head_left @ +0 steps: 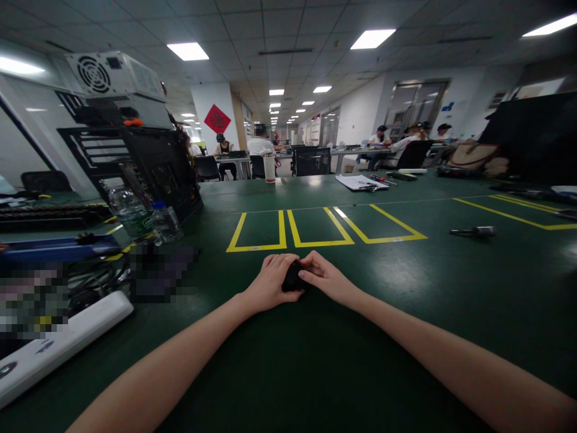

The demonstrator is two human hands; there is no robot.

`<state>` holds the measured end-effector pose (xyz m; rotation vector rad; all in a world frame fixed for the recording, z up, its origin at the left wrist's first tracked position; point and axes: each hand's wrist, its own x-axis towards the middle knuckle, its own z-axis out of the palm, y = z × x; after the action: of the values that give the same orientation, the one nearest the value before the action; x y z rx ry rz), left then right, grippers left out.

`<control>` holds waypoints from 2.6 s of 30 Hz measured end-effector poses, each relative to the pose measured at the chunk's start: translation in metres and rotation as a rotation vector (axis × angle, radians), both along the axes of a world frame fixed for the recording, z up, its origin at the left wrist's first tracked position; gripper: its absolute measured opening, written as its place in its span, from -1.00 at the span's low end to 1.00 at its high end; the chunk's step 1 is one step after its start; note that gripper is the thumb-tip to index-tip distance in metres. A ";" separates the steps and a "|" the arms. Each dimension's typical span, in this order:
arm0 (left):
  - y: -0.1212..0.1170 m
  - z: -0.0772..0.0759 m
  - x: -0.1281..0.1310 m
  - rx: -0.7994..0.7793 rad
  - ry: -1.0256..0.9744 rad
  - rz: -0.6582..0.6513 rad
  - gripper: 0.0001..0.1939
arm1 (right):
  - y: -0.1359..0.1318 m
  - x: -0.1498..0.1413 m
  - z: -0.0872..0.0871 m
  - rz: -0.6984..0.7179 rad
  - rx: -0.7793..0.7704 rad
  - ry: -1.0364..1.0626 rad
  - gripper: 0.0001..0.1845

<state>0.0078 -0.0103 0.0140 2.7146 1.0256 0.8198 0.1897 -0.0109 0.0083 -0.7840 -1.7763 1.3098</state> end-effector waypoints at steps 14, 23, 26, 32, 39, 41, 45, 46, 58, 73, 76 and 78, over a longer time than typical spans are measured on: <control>0.002 -0.002 0.000 0.008 -0.001 -0.001 -0.39 | -0.002 0.001 0.002 0.057 -0.020 -0.007 -0.67; -0.001 0.001 0.000 -0.005 0.000 -0.006 -0.38 | -0.001 -0.001 0.002 -0.014 0.003 -0.008 -0.81; -0.001 0.001 0.000 -0.007 0.001 -0.003 -0.38 | 0.000 -0.001 0.001 -0.058 -0.027 -0.061 -0.74; 0.000 0.000 -0.001 -0.002 0.001 -0.006 -0.39 | -0.001 0.002 0.002 0.016 -0.033 -0.065 -0.74; 0.000 0.000 0.000 0.005 0.006 0.006 -0.38 | -0.005 0.000 0.003 0.014 0.015 -0.028 -0.78; 0.000 0.000 0.000 0.004 0.003 0.001 -0.37 | -0.003 -0.001 0.002 -0.006 0.020 -0.035 -0.84; 0.001 -0.001 0.000 0.005 -0.005 0.003 -0.37 | -0.001 -0.001 -0.001 -0.045 0.018 -0.064 -0.79; 0.001 -0.001 0.000 0.005 -0.005 0.003 -0.37 | 0.000 -0.001 -0.002 -0.059 0.012 -0.074 -0.77; 0.001 -0.001 -0.001 0.005 0.005 -0.005 -0.41 | -0.007 -0.001 0.003 0.021 0.000 -0.053 -0.71; 0.002 -0.003 -0.001 0.010 -0.005 -0.005 -0.39 | -0.002 -0.001 0.001 -0.035 -0.045 -0.101 -0.72; 0.002 -0.002 -0.001 0.009 -0.005 -0.011 -0.40 | -0.004 -0.001 0.003 0.028 -0.041 -0.047 -0.69; 0.001 -0.001 -0.001 0.011 -0.009 -0.013 -0.40 | -0.004 -0.001 0.003 0.052 -0.041 -0.014 -0.66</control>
<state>0.0069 -0.0089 0.0126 2.7214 1.0041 0.8371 0.1890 -0.0151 0.0116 -0.7762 -1.7970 1.3811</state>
